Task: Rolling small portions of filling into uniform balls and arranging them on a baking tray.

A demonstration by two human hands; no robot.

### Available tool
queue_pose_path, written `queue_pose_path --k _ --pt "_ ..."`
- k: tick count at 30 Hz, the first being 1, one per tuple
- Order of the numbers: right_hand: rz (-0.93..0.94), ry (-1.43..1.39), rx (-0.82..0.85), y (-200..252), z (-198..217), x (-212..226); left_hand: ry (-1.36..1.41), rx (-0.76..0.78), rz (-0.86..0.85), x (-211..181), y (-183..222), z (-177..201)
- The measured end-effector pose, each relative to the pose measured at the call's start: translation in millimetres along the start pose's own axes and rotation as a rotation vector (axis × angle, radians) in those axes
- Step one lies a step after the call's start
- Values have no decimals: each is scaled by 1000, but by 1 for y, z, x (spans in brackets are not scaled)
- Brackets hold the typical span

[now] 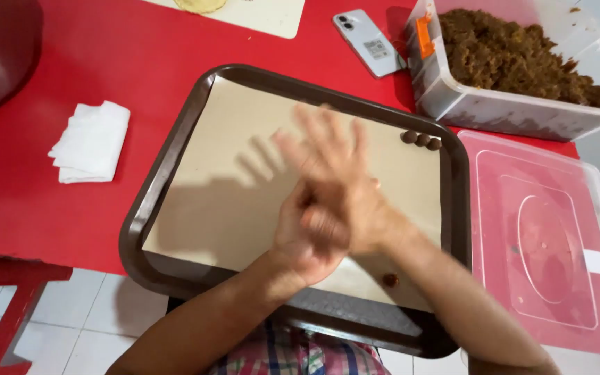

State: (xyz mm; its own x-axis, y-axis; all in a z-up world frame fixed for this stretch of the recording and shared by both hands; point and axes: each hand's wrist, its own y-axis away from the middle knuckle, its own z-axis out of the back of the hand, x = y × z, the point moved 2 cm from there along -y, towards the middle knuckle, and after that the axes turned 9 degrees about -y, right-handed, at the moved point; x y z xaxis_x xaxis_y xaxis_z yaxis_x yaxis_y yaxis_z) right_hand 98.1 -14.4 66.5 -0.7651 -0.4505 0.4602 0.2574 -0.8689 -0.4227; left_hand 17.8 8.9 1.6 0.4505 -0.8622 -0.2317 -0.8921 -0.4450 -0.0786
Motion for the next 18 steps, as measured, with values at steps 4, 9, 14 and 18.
queue_pose_path --k 4,9,14,18 --pt "267 -6 26 3 -2 36 -47 2 -109 -11 -4 -7" --pt "18 106 -30 -2 0 -12 -43 32 -144 -5 -4 -12" --pt "175 145 25 7 -7 23 -82 -65 -120 -7 -8 0" --pt "-14 85 -5 7 -2 -17 -123 -192 -86 -2 -9 11"
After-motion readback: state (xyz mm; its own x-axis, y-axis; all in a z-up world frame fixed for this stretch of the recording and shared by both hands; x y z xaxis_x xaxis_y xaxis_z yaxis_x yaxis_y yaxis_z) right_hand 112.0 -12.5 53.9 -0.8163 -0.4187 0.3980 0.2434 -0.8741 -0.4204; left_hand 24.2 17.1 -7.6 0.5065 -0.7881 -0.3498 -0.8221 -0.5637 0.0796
